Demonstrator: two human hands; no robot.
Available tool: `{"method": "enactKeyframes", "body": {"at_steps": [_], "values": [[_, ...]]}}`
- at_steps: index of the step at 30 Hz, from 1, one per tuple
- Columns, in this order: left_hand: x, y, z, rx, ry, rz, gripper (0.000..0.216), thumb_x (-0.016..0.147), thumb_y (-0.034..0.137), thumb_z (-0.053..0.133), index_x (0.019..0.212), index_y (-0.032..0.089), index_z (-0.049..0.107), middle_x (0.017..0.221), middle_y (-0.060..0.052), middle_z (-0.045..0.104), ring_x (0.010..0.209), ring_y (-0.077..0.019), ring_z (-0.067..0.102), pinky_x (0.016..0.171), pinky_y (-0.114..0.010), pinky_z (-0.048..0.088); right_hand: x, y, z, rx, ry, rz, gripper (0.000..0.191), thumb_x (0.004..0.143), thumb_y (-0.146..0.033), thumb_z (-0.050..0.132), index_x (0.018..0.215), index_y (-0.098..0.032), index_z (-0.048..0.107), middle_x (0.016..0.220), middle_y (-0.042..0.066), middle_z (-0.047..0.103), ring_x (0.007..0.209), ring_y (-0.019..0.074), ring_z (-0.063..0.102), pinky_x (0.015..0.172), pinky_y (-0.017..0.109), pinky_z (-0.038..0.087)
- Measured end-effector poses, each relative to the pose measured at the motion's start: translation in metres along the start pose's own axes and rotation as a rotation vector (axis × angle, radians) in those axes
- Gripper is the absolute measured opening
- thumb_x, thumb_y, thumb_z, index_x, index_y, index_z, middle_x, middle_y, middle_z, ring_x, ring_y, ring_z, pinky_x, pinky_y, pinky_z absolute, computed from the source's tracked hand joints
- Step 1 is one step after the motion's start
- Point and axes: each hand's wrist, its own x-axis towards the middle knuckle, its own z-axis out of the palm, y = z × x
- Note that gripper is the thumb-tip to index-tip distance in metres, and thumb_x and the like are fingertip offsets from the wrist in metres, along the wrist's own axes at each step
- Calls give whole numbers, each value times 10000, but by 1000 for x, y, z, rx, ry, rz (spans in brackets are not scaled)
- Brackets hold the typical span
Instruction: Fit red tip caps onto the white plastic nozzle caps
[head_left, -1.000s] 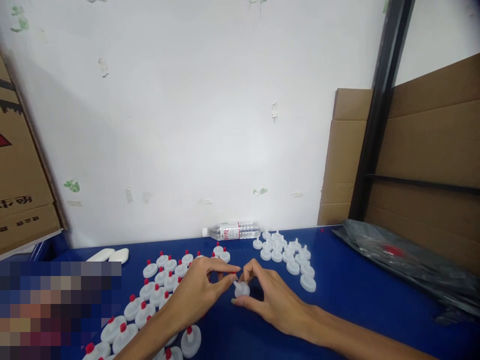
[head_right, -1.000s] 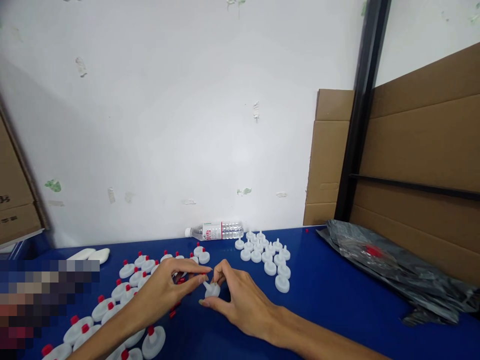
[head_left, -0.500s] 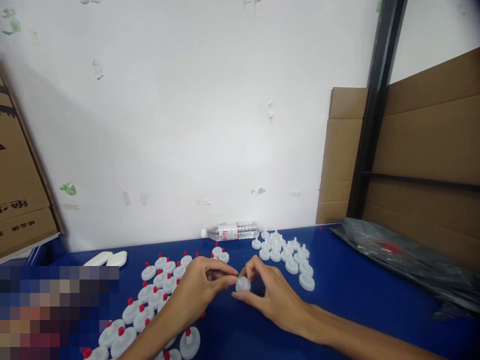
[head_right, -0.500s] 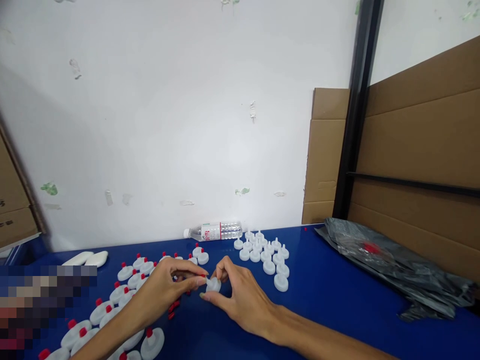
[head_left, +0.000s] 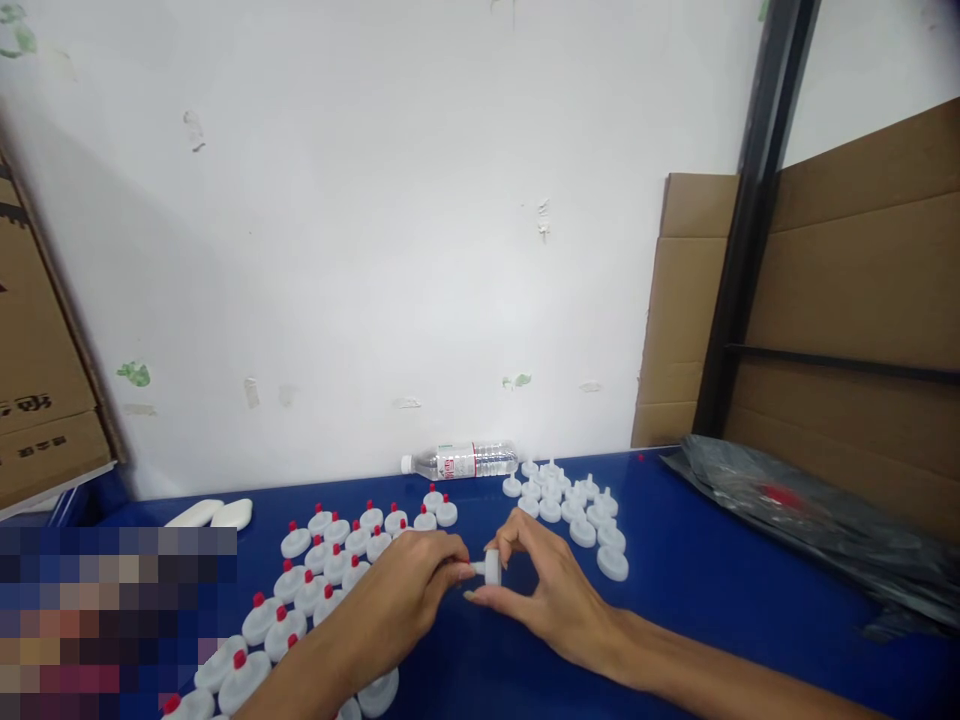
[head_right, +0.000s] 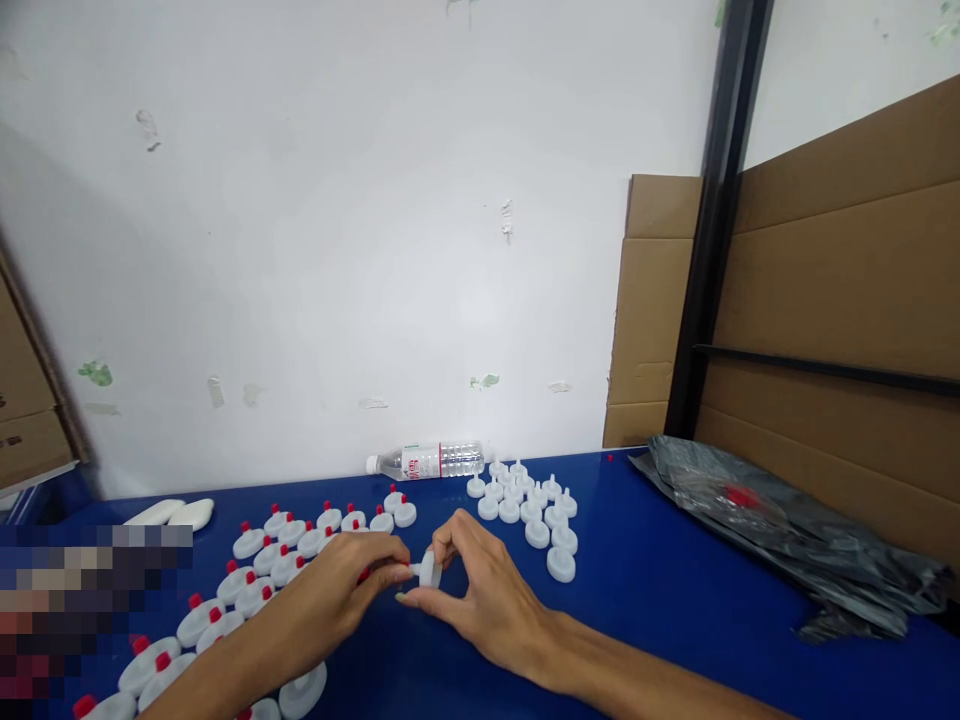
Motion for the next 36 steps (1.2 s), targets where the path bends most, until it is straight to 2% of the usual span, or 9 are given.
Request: {"method": "enactKeyframes", "body": {"at_steps": [10,16,19,22,24,27,29,32,36], "values": [[-5,-1,4,-62,-43,13,277,1008,265,487,820,204,681,795,10,688,742,-149,588,699,-258,391,-7,2,-3,-3,-74,-137,354,925,-409,747,832,-244,448,952,-8,603,878,161,644,749,276,491],[2,8,-12,-123,42,-36,305,997,385,544,865,234,774,771,23,738,702,-154,622,675,-263,416,0,-1,2,-48,7,-68,370,854,-403,822,906,-251,489,936,-26,616,843,168,638,770,302,507],[6,5,-29,35,181,-95,308,996,428,524,966,254,777,866,9,769,774,-181,653,736,-284,462,0,-6,2,-91,-38,-48,273,941,-324,723,1051,-265,480,1126,12,628,1010,193,638,895,345,507],[18,-13,-52,330,253,-161,314,999,371,480,1065,229,752,1062,-62,771,1002,-259,665,900,-367,484,0,-10,0,-123,-69,-87,157,1009,-227,565,1121,-271,465,1242,47,586,1151,208,598,1002,377,483],[32,-29,-66,400,237,-203,306,991,300,465,1045,191,746,1069,-119,756,1057,-323,648,902,-438,488,-1,-11,-1,-139,-95,-107,165,1007,-182,517,1136,-273,469,1232,52,587,1139,209,600,1003,377,490],[60,-55,-75,437,103,-265,194,985,263,569,978,181,744,1043,-107,745,1010,-283,682,898,-426,534,0,-13,-2,-172,-117,-121,197,985,-146,507,1137,-269,483,1228,51,598,1103,213,608,982,379,503],[76,-69,-73,437,-6,-297,271,991,355,648,1194,178,665,1205,-79,691,1033,-232,686,894,-437,580,1,-15,-3,-191,-128,-129,203,973,-128,509,1123,-264,496,1207,42,610,1096,210,604,986,379,500],[89,-82,-68,417,-138,-306,360,985,372,667,1288,183,618,1289,-82,654,1063,-238,683,885,-443,600,3,-18,-3,-211,-153,-144,202,960,-111,519,1101,-256,523,1173,33,625,1109,201,596,1007,363,490],[84,-81,-74,428,-114,-275,248,1001,339,624,1173,167,671,1157,-73,704,984,-227,697,862,-418,586,4,-15,-2,-349,-155,-141,161,978,-148,523,1095,-248,568,1230,57,624,1190,219,582,1066,396,465]]}}
